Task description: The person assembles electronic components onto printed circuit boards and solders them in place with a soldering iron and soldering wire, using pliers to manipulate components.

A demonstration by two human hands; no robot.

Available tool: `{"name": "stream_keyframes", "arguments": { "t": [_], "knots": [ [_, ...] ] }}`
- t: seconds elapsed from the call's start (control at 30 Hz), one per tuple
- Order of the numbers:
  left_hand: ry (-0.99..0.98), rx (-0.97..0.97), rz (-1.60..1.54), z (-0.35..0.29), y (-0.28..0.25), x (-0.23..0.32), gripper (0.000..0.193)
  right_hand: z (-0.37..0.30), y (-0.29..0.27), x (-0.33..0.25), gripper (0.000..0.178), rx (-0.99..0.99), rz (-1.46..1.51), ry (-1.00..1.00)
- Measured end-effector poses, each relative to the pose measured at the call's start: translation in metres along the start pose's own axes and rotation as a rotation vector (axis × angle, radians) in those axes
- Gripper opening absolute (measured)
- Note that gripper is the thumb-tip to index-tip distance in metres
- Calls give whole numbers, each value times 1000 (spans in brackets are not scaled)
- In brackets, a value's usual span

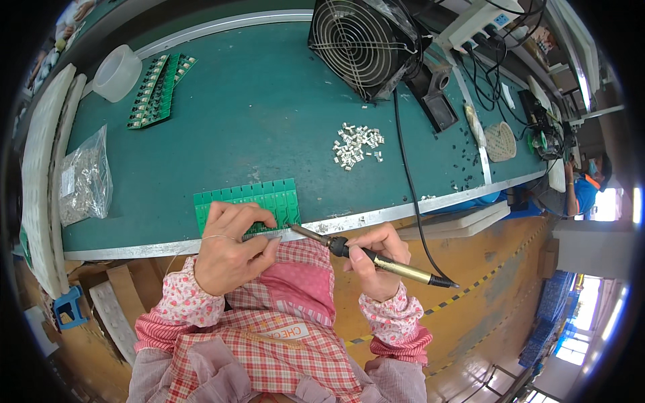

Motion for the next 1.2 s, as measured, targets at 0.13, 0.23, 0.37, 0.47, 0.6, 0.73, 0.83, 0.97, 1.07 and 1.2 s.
{"name": "stream_keyframes", "arguments": {
  "t": [0.13, 0.23, 0.37, 0.47, 0.6, 0.73, 0.83, 0.97, 1.07, 1.2],
  "knots": [
    [8, 4, 21, 0, 1, 1, 14, -2, 0, -2, 18, -13, -28, -12],
    [19, 5, 35, 0, 0, 0, 12, -2, 1, -3, 16, -28, -39, -30],
    [2, -5, -38, -3, -3, -3, 12, -4, 3, -4, 14, -33, -62, -45],
    [-6, 4, -60, -4, -2, -3, 12, -4, 3, -5, 14, -27, -70, -37],
    [-6, -7, -39, -1, -2, -2, 13, -5, 3, -3, 15, -3, -50, -29],
    [-13, -2, -31, 0, 1, -1, 14, -6, 3, -1, 15, 9, -39, -32],
    [-6, -4, -15, -1, 2, -1, 14, -8, 4, -1, 15, 23, -27, -24],
    [7, 12, -45, -2, 0, -2, 13, -9, 5, -2, 18, 91, -24, -54],
    [7, 16, -76, -4, -2, -4, 14, -10, 4, -1, 20, 112, -4, -78],
    [16, 5, -65, -6, -6, -5, 17, -10, 3, 0, 20, 64, 19, -80]
  ]
}}
Point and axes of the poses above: each hand's wrist, its own z-axis towards the middle knuckle, its own y-axis out of the palm, x = y × z, the point moved 1 cm from there along z, towards the middle knuckle, and after that the axes turned 13 degrees about z, right-handed, at the moved point
